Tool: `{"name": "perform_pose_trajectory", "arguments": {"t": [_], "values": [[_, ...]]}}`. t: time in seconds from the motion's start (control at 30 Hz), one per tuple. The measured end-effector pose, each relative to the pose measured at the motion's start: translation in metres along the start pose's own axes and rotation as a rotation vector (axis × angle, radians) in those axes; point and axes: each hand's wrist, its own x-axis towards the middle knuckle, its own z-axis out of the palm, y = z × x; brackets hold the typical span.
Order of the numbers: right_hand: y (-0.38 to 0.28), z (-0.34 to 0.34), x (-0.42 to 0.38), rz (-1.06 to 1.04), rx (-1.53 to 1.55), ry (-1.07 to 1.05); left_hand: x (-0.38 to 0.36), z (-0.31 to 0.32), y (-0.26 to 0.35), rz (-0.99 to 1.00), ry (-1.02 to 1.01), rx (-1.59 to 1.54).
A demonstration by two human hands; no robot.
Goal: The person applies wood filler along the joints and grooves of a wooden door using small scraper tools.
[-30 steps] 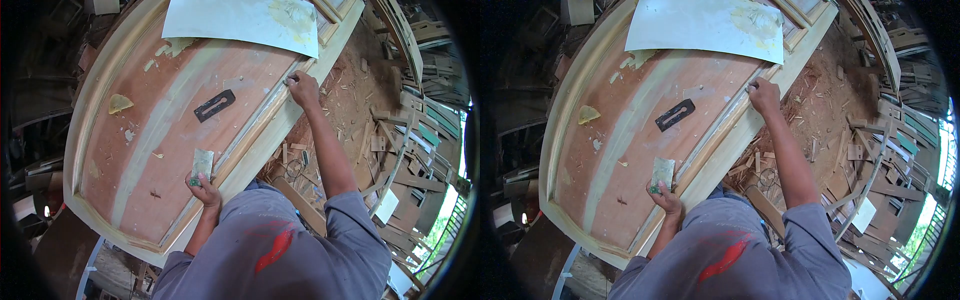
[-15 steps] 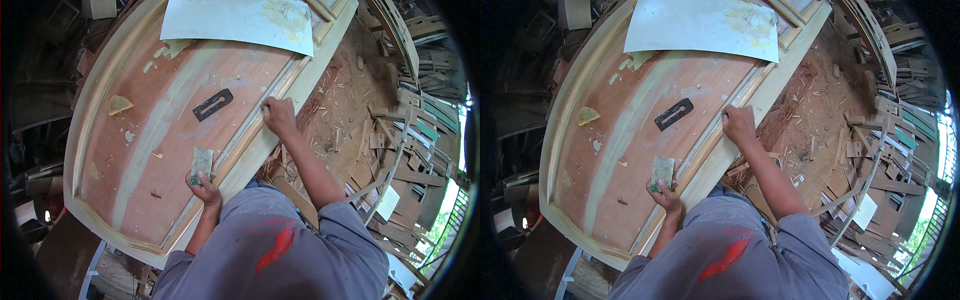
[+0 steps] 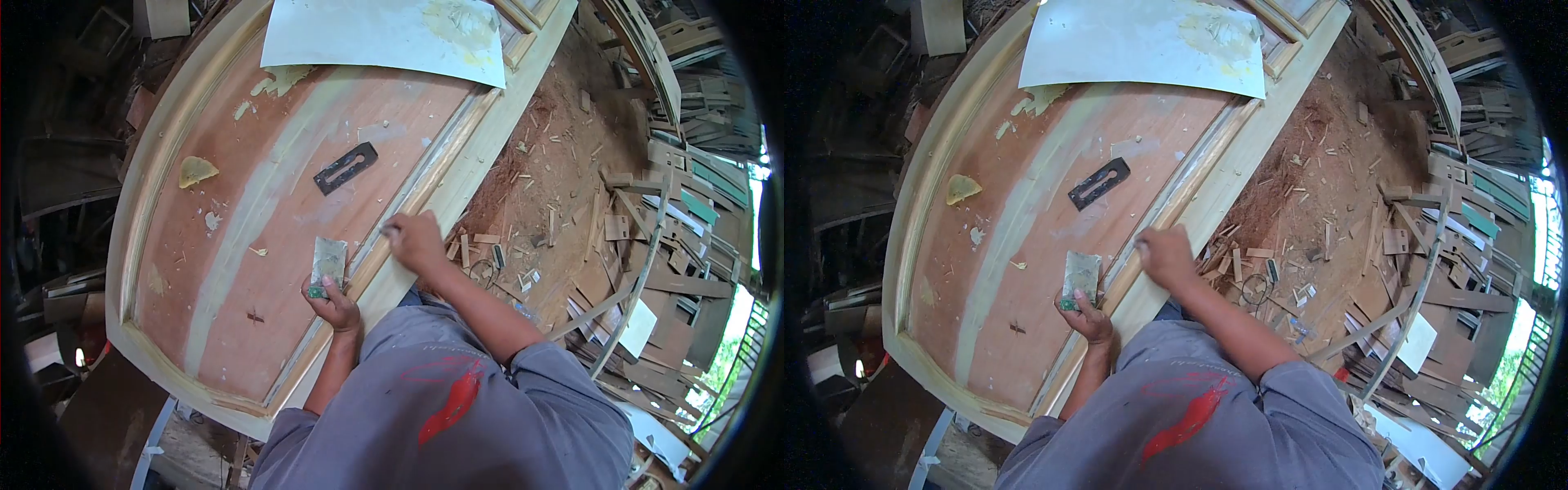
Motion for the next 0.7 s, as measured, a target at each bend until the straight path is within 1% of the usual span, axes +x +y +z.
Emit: {"name": "perform_pose_trajectory", "arguments": {"t": [0.07,0.13,0.2,0.23,0.33,0.53,0.7], "values": [[0.031,-0.01,0.021,0.206,0.21,0.122,-0.001,-0.003,-0.006,0.018,0.009,0.023],[0.049,-0.055,0.055,0.256,0.264,0.235,-0.002,-0.008,-0.02,0.05,0.017,0.059],[0.09,-0.075,0.092,0.244,0.203,0.342,-0.002,-0.006,-0.015,0.063,-0.005,0.065],[0.101,-0.087,0.108,0.241,0.17,0.327,-0.001,-0.006,-0.01,0.072,-0.014,0.067],[0.118,-0.1,0.137,0.243,0.079,0.271,-0.002,-0.002,-0.004,0.001,-0.007,0.004],[0.114,-0.102,0.145,0.243,0.018,0.187,-0.002,-0.006,-0.007,-0.016,-0.008,0.04],[0.117,-0.105,0.151,0.224,-0.011,0.128,-0.001,-0.006,-0.013,0.013,-0.002,0.073]]}}
